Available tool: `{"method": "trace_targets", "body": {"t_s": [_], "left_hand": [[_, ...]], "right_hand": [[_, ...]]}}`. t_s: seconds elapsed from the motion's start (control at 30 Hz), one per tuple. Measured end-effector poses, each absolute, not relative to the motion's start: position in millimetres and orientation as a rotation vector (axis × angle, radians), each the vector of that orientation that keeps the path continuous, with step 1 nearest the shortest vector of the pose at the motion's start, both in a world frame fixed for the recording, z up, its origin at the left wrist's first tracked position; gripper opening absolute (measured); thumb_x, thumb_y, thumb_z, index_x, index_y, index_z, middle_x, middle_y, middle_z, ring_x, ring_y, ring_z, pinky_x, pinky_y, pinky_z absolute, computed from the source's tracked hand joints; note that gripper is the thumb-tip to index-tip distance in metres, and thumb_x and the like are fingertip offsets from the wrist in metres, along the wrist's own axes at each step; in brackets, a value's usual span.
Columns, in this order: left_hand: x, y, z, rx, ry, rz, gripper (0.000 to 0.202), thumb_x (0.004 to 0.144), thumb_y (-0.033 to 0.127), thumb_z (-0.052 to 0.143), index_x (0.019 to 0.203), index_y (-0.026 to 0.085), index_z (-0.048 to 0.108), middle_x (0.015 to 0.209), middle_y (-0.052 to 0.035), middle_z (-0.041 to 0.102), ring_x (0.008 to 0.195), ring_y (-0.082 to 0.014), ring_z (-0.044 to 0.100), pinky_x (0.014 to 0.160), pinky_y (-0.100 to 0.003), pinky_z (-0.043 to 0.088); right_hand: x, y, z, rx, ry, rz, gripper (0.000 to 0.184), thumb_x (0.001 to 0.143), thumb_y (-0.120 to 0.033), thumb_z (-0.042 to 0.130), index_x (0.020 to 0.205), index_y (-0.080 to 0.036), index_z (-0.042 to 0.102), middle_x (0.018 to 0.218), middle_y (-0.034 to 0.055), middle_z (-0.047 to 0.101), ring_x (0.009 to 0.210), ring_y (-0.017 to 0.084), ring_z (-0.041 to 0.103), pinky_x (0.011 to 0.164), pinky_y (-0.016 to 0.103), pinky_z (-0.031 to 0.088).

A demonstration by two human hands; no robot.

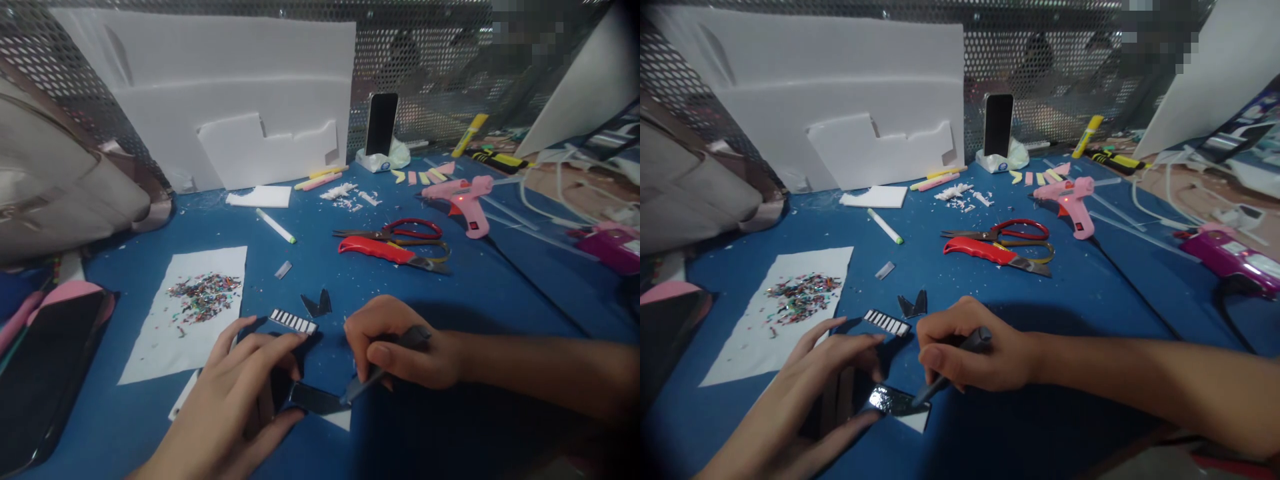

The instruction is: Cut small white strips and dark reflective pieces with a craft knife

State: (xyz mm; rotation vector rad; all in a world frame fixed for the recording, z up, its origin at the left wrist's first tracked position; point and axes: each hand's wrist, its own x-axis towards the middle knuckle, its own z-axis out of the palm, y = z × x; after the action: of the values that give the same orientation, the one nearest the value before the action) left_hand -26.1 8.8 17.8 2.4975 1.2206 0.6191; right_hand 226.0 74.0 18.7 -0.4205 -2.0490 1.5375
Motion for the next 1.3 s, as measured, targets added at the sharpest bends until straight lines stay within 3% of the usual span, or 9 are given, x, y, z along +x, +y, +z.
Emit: {"method": "trace_targets", "body": {"t_s": [0.33, 0.7, 0.9, 1.3], "left_hand": [[-25.8, 10.6, 21.2, 2.533, 1.206, 0.633, 0.044, 0.088, 0.024, 0.052, 0.13, 0.023, 0.037, 0.092, 0.0041, 0.064, 0.093, -0.0132, 0.06, 0.114, -0.042, 0.015], [-23.3, 8.3, 21.1, 2.553, 1.157, 0.778, 0.045, 0.086, 0.017, 0.053, 0.129, 0.017, 0.039, 0.09, 0.0041, 0.063, 0.09, -0.0105, 0.059, 0.114, -0.038, 0.016], [-21.7, 8.2, 22.1, 2.522, 1.187, 0.766, 0.048, 0.086, 0.018, 0.052, 0.131, 0.019, 0.037, 0.087, 0.0046, 0.063, 0.085, -0.0106, 0.06, 0.113, -0.04, 0.017], [-28.2, 9.7, 18.7, 2.593, 1.154, 0.674, 0.052, 0.086, 0.021, 0.056, 0.133, 0.019, 0.035, 0.092, 0.0042, 0.064, 0.092, -0.0107, 0.061, 0.114, -0.038, 0.014]], "right_hand": [[224.0, 74.5, 20.3, -0.419, -2.031, 1.53, 0.041, 0.094, -0.038, 0.043, 0.07, -0.01, 0.059, 0.052, 0.0001, 0.052, 0.042, 0.005, 0.051, 0.042, 0.014, 0.036], [223.6, 75.1, 22.2, -0.424, -2.044, 1.516, 0.043, 0.094, -0.04, 0.043, 0.067, -0.01, 0.058, 0.051, 0.0006, 0.052, 0.043, 0.005, 0.051, 0.043, 0.015, 0.036], [224.1, 75.3, 21.1, -0.466, -2.115, 1.528, 0.041, 0.095, -0.041, 0.042, 0.073, -0.01, 0.06, 0.053, 0.0005, 0.053, 0.043, 0.006, 0.051, 0.044, 0.016, 0.037], [221.7, 74.7, 22.6, -0.437, -2.169, 1.51, 0.035, 0.094, -0.037, 0.044, 0.075, -0.011, 0.058, 0.056, -0.0012, 0.053, 0.048, 0.006, 0.05, 0.049, 0.018, 0.039]]}}
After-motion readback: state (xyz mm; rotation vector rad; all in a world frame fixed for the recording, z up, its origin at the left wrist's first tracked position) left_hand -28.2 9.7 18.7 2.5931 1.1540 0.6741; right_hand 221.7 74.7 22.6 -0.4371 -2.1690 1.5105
